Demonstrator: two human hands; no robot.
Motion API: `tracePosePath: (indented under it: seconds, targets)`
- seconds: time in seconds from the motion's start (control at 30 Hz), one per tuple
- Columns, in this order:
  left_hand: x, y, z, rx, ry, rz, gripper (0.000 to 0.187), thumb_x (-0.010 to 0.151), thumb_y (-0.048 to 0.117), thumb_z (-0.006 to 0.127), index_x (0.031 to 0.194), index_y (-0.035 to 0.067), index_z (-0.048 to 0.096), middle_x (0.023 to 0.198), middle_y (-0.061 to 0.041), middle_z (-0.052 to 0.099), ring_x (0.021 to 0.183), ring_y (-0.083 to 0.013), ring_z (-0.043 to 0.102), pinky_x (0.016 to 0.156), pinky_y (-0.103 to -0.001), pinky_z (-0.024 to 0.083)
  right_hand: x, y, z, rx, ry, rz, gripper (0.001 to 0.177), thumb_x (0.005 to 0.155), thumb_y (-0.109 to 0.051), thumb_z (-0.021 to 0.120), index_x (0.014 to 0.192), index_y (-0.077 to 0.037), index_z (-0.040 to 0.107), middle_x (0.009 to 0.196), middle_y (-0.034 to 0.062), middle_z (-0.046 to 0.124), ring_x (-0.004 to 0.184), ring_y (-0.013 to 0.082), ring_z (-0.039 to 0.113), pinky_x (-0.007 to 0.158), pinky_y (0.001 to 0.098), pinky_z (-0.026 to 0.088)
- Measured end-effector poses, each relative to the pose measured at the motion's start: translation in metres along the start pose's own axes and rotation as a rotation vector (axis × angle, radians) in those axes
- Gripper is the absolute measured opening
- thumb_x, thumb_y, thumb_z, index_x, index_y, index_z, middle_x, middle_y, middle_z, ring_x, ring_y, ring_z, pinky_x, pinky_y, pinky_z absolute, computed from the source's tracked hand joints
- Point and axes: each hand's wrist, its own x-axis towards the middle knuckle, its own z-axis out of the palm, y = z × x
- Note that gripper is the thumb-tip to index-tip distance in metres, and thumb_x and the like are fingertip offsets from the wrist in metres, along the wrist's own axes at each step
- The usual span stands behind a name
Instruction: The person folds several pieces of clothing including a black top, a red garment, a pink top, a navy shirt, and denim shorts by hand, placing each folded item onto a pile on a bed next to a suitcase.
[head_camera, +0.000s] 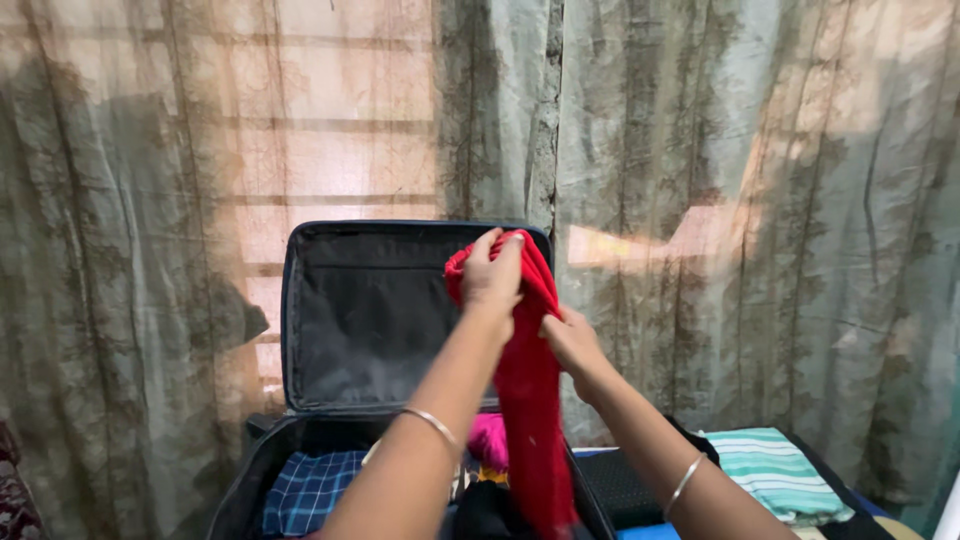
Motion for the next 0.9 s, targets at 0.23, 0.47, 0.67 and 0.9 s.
tracePosePath:
  seconds: [0.23, 0.47, 0.67, 0.9]
  targets:
    - [-0.034, -0.023, -0.059, 0.730, 0.001, -0.040, 0.078, 0.083, 0.055, 0.077, 0.147, 0.017, 0.050, 0.140, -0.014, 0.058, 0.127, -0.0306, 0.057, 0.106, -0.041, 0.046, 0.014, 0.011, -0.022, 0.399, -0.101, 0.091, 0.012, 0.082, -0.007, 0.054, 0.082, -0.001, 0.064, 0.078, 0.0039, 0.063, 0.073, 0.0165, 0.056, 0.069, 0.0310, 0.047]
    - [-0.059, -0.039, -0.095, -0.278, -0.619, -0.661, 0.074, 0.086, 0.058, 0.064, 0.141, 0.009, 0.059, 0.145, -0.010, 0.064, 0.125, -0.0242, 0.063, 0.103, -0.042, 0.050, -0.016, -0.055, -0.034, 0.572, -0.131, 0.259, 0.030, 0.092, -0.035, 0.063, 0.102, -0.008, 0.071, 0.096, 0.0020, 0.076, 0.089, 0.0158, 0.069, 0.079, 0.0291, 0.055]
    - [-0.030, -0.033, -0.093, -0.163, -0.431, -0.205, 0.062, 0.084, 0.033, 0.079, 0.132, -0.003, 0.064, 0.129, -0.020, 0.072, 0.119, -0.0276, 0.067, 0.101, -0.038, 0.052, -0.007, -0.053, -0.039, 0.246, 0.132, 0.145, 0.068, 0.083, -0.024, 0.077, 0.139, -0.018, 0.037, 0.114, 0.0140, 0.066, 0.092, 0.0194, 0.067, 0.078, 0.0390, 0.056]
    - [-0.032, -0.027, -0.090, 0.007, -0.311, 0.294, 0.056, 0.086, 0.019, 0.074, 0.138, 0.011, 0.056, 0.128, -0.008, 0.065, 0.116, -0.0142, 0.061, 0.099, -0.029, 0.047, -0.005, -0.047, -0.048, -0.211, -0.261, -0.560, 0.082, 0.070, -0.024, 0.091, 0.139, -0.007, 0.049, 0.131, 0.0148, 0.061, 0.116, 0.0239, 0.061, 0.094, 0.0370, 0.049]
